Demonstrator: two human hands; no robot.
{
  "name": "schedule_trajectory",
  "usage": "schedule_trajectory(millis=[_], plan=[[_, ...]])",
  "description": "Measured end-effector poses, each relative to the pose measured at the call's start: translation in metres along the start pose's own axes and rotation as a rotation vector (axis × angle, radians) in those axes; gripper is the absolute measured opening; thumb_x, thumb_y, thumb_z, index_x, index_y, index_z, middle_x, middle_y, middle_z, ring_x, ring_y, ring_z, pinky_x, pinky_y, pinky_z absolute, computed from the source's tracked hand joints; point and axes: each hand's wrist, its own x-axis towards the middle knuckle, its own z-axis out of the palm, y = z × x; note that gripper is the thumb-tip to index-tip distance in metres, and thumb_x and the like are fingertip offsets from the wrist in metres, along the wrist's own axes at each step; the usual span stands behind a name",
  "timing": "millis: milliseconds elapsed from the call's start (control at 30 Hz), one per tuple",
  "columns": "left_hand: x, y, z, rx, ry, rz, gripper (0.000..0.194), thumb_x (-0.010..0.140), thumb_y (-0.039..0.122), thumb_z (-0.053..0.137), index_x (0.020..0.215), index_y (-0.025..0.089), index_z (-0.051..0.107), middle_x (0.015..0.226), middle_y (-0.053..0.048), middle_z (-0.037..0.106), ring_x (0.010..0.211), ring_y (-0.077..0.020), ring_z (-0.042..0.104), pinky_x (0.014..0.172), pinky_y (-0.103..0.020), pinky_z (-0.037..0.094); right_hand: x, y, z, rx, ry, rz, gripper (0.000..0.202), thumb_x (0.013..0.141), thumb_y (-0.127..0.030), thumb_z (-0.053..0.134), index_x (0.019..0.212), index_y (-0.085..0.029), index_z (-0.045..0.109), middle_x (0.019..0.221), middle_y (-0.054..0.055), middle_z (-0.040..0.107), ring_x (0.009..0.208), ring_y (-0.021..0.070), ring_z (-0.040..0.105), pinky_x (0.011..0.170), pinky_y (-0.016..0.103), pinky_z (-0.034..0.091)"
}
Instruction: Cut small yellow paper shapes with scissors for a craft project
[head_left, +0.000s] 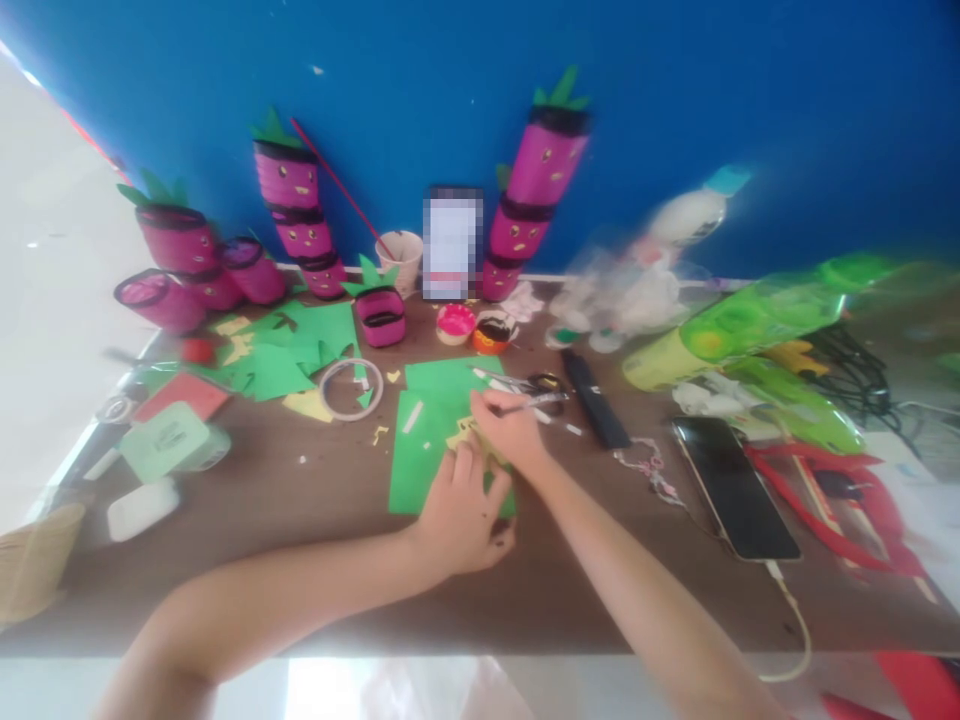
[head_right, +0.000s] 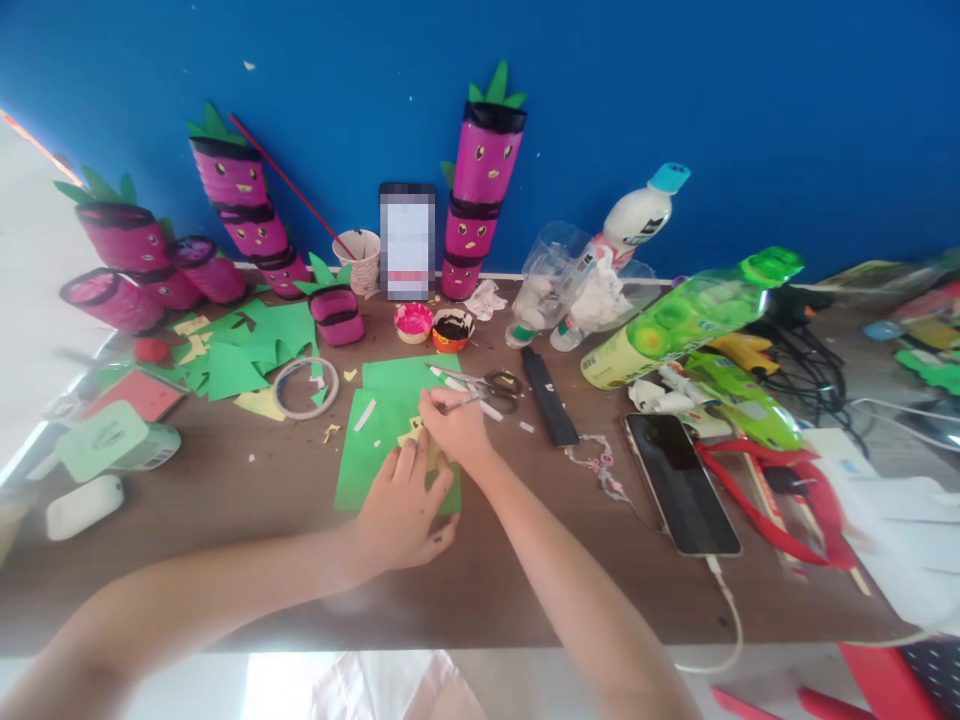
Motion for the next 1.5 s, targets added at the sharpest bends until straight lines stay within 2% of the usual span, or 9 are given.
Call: schedule_trajectory(millis=[633, 1500], plan=[[0.0006, 0.0001, 0.0002, -0.001, 0.009, 0.003, 0.056, 0.076, 0.05, 0.045, 0.113, 0.008, 0.049, 0.119, -0.026, 0.047, 0.105, -0.0362, 0.04, 0.083, -0.043, 0.031, 0.0004, -0.0003, 0.0005, -0.025, 0.01, 0.002, 0.039, 0.078, -0.032, 0.044, 0.046, -0.019, 0.029, 0.043, -0.005, 0.026, 0.045, 0.0085, 0.026, 0.045, 0.025, 0.021], [-0.0005, -0.0003, 0.0016, 0.005, 0.029, 0.008, 0.056, 0.075, 0.049, 0.045, 0.113, 0.008, 0.048, 0.122, -0.027, 0.046, 0.106, -0.0374, 0.042, 0.085, -0.044, 0.032, 0.0015, 0.0021, 0.0011, -0.01, -0.003, -0.008, 0.039, 0.078, -0.03, 0.044, 0.046, -0.019, 0.025, 0.044, -0.005, 0.022, 0.045, 0.008, 0.026, 0.044, 0.024, 0.022]])
